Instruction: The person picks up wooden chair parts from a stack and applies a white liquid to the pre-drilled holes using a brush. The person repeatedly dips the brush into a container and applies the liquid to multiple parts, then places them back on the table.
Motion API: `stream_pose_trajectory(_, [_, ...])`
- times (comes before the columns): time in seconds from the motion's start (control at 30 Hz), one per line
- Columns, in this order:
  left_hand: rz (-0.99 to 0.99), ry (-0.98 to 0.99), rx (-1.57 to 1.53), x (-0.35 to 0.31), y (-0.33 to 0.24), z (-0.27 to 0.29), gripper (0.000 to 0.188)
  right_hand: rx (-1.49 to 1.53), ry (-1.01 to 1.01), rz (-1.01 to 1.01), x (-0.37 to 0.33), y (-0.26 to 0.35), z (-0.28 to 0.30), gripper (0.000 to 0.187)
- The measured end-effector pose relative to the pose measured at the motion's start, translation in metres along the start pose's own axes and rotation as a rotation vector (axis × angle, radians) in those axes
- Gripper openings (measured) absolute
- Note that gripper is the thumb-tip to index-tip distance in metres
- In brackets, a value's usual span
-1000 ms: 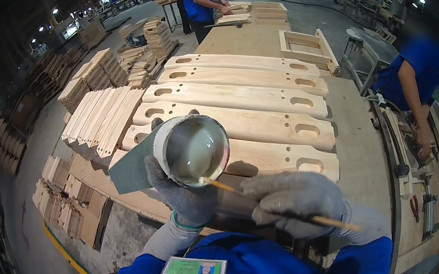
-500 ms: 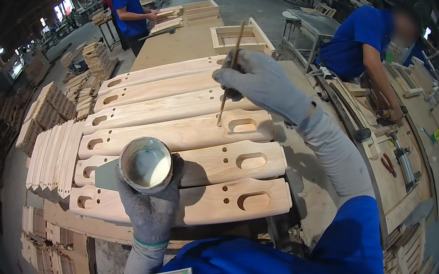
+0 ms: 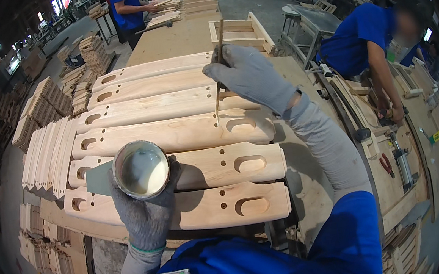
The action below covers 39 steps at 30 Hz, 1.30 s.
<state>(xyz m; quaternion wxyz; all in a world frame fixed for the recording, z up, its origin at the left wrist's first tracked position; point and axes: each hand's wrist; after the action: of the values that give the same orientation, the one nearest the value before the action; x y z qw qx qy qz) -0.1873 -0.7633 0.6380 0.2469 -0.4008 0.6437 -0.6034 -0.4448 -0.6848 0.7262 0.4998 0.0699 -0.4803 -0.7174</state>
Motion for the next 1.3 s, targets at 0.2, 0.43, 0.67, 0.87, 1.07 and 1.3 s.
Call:
stream_pose_trajectory(0.2, [-0.062,-0.004,0.107,0.001,0.002,0.003,0.047,-0.059,0.068,0.026,0.004,-0.016,-0.01,0.035])
stream_pose_trajectory(0.43, [-0.199,-0.021,0.475,-0.001,0.007,0.007,0.058,-0.109,0.154,0.211,-0.008,-0.006,-0.007,0.032])
stream_pose_trajectory(0.67, [0.024,0.018,-0.067,0.002,0.006,0.007,0.048,-0.083,0.174,0.011,-0.011,0.002,-0.003,0.028])
stream_pose_trajectory(0.87, [0.254,0.122,-0.75,0.004,-0.019,0.001,0.051,0.128,0.006,-0.125,-0.024,0.027,0.005,0.028])
stream_pose_trajectory(1.07, [-0.791,0.01,0.684,0.003,-0.001,0.016,0.076,0.839,-0.082,0.09,-0.09,0.093,-0.013,0.012])
stream_pose_trajectory(1.3, [-0.742,-0.201,0.209,-0.013,0.011,0.011,0.062,0.634,0.029,0.064,-0.145,0.085,-0.055,0.015])
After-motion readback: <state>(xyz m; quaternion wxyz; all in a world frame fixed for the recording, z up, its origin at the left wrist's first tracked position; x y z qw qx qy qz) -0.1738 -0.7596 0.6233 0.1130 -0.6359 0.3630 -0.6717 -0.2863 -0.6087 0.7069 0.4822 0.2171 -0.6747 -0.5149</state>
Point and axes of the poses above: each hand's wrist, its own x-axis towards the middle knuckle, its own z-axis out of the back of the hand, y = z × x, and after that the axes turned 13 degrees about x, right-handed
